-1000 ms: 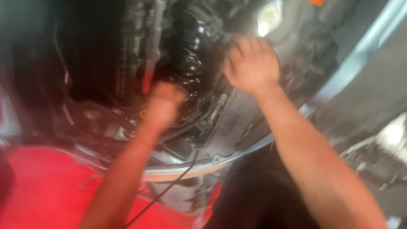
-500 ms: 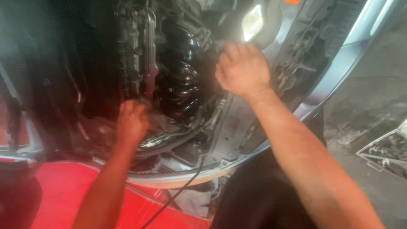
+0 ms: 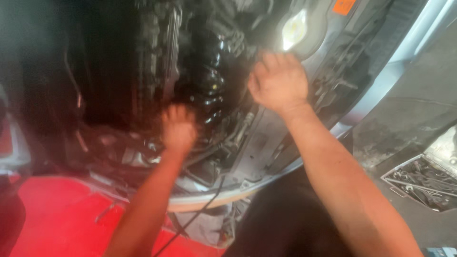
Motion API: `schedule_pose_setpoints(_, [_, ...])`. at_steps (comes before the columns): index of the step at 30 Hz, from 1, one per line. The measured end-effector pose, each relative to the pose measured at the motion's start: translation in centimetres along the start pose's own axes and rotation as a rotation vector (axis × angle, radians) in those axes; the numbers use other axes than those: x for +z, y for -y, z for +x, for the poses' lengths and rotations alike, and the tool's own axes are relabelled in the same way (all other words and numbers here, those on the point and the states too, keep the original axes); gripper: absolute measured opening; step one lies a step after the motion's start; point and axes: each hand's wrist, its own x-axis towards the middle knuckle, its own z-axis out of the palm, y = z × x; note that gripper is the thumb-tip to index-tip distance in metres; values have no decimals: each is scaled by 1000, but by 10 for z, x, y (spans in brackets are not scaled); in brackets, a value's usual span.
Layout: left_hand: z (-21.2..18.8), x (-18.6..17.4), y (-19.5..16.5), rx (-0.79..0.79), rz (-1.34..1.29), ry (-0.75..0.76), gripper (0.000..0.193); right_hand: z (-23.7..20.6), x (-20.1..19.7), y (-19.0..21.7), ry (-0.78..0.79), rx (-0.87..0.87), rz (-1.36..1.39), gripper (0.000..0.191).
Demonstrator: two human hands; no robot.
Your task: The person wipes components inside a car's open engine compartment with a cloth, moving around the front of the vehicle to clean the intake, engine cover, and surrounding parts, and at one point lifts the hood edge to reach further areas.
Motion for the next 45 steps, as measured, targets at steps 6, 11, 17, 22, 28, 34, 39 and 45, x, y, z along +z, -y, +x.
schedule_pose_setpoints(6, [-6, 30, -44, -94, -405, -239, 51, -2, 2, -1, 6, -37, 49, 20])
schedule_pose_setpoints(11, [-5, 30, -10, -64, -226, -148, 40, -6, 6, -3, 40, 12, -17, 22])
schedule_pose_setpoints(17, [15, 18, 20, 148, 138, 63, 34, -3, 4, -1, -34, -51, 18, 15])
schedule_pose_setpoints(22, [15, 22, 5, -51, 15, 80, 34, 2, 1, 1, -23, -13, -24, 21])
schedule_pose_setpoints(28, [22, 10, 8, 131, 289, 134, 51, 0, 3, 1, -1, -2, 21, 19])
schedule_pose_setpoints(34, [19, 26, -17, -99, -99, 12, 20, 2, 1, -1, -13, 26, 51, 17])
schedule_pose_setpoints(39, [11, 25, -42, -161, -235, -245, 27, 3, 0, 0, -25, 17, 8, 19])
schedule_pose_setpoints(45, [-12, -14, -23, -249, -627, -236, 37, 4, 2, 3, 7, 17, 23, 19])
